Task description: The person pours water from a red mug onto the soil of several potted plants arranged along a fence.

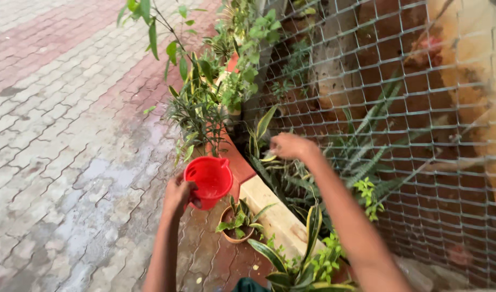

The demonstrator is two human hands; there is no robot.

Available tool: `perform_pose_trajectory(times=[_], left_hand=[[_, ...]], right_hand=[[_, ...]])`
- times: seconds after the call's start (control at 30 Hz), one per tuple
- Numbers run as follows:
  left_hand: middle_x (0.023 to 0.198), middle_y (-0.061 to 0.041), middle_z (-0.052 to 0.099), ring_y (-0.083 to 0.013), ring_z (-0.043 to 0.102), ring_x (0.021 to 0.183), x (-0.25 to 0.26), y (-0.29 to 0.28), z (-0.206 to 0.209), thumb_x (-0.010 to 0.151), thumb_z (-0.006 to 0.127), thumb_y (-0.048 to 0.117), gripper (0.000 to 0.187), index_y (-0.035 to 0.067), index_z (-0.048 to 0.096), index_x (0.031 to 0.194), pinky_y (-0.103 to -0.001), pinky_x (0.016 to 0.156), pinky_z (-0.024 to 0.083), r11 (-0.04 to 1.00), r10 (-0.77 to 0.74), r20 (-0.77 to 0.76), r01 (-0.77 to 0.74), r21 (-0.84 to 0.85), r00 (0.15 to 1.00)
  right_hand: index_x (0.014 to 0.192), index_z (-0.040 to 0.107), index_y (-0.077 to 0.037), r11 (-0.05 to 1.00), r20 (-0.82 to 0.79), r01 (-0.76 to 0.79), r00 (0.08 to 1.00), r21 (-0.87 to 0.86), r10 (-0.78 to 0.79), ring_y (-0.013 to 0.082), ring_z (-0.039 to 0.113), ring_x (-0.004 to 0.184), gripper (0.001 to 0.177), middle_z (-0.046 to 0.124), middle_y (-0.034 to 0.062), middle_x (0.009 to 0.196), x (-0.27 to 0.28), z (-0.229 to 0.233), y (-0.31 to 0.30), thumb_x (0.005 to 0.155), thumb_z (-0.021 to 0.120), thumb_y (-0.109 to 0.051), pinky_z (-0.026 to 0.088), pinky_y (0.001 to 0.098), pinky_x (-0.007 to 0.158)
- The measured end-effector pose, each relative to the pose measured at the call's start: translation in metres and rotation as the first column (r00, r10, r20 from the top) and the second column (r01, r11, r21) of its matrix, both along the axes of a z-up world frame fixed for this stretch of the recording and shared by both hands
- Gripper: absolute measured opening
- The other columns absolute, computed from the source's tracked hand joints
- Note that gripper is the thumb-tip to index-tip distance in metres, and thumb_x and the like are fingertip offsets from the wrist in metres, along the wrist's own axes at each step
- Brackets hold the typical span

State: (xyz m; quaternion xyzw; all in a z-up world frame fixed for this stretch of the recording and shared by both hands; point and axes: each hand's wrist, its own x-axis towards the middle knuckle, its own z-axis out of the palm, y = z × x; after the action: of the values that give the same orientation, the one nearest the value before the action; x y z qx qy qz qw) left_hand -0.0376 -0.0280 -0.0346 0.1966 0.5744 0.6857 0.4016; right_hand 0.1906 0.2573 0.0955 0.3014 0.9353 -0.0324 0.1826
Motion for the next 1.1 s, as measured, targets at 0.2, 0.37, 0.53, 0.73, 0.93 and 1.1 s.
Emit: perform_pose_trajectory(times=[0.2,0.37,0.53,0.73,0.93,1.1], left_hand=[[0.068,-0.014,0.074,-0.0195,0.070,0.053,-0.022,0.017,-0.003,0.075,0.065,0.010,0.046,0.003,0.076,0.118,-0.037,0.054,0.058,0.943,-0.080,-0.438,-0.075,-0.325,0.895],[0.083,-0.016,0.078,-0.0282,0.077,0.076,-0.054,0.055,-0.038,0.078,0.060,0.025,0.057,0.027,0.068,0.134,-0.042,0.076,0.060,0.879,-0.327,-0.603,-0.001,-0.477,0.728],[0.092,-0.017,0.076,-0.0334,0.076,0.083,-0.105,0.089,-0.042,0.079,0.063,0.025,0.055,0.021,0.068,0.133,-0.045,0.076,0.058,0.969,-0.206,-0.725,0.031,-0.247,0.657],[0.073,-0.015,0.075,-0.0303,0.077,0.064,-0.180,0.092,-0.001,0.075,0.058,0.015,0.055,0.010,0.066,0.129,-0.039,0.062,0.060,0.932,-0.241,-0.414,0.091,-0.350,0.878],[0.068,-0.013,0.071,-0.0266,0.073,0.053,-0.223,0.085,-0.004,0.081,0.056,0.013,0.049,0.002,0.054,0.129,-0.040,0.053,0.058,0.954,-0.105,-0.394,-0.019,-0.300,0.913],[0.066,-0.021,0.069,-0.0322,0.069,0.047,-0.242,0.069,0.002,0.079,0.048,0.004,0.063,0.007,0.041,0.141,-0.044,0.048,0.056,0.944,-0.128,-0.221,0.051,-0.326,0.967]], right_hand=[[0.113,0.067,-0.008,0.720,-0.185,-0.100,0.982,-0.686,-0.039,0.0306,0.072,0.095,0.027,0.073,0.0155,0.104,-0.098,-0.088,-0.054,0.093,0.061,-0.025,0.059,0.0425,0.081],[0.108,0.073,-0.007,0.799,-0.195,-0.379,0.926,-0.468,0.325,0.0244,0.069,0.088,0.023,0.074,0.0126,0.099,-0.175,-0.221,-0.092,0.092,0.063,-0.020,0.054,0.0374,0.076],[0.102,0.075,-0.008,0.685,-0.249,-0.230,0.966,-0.692,0.072,0.0154,0.067,0.074,0.023,0.073,0.0073,0.087,-0.234,-0.188,-0.070,0.093,0.063,-0.026,0.053,0.0299,0.064],[0.080,0.064,-0.009,0.033,-0.546,-0.680,0.558,-0.732,-0.626,0.0048,0.044,0.051,0.022,0.053,-0.0011,0.067,-0.212,0.033,0.019,0.095,0.070,-0.024,0.032,0.0202,0.039],[0.070,0.049,-0.014,0.528,-0.784,-0.602,0.307,-0.599,-0.539,0.0071,0.039,0.052,0.035,0.042,-0.0034,0.065,-0.300,0.097,0.037,0.099,0.061,-0.029,0.031,0.0218,0.042],[0.064,0.038,-0.018,0.414,-0.581,-0.584,0.125,-0.698,-0.804,0.0067,0.035,0.046,0.049,0.038,-0.0039,0.058,-0.312,0.109,0.084,0.103,0.061,-0.037,0.029,0.0218,0.039]])
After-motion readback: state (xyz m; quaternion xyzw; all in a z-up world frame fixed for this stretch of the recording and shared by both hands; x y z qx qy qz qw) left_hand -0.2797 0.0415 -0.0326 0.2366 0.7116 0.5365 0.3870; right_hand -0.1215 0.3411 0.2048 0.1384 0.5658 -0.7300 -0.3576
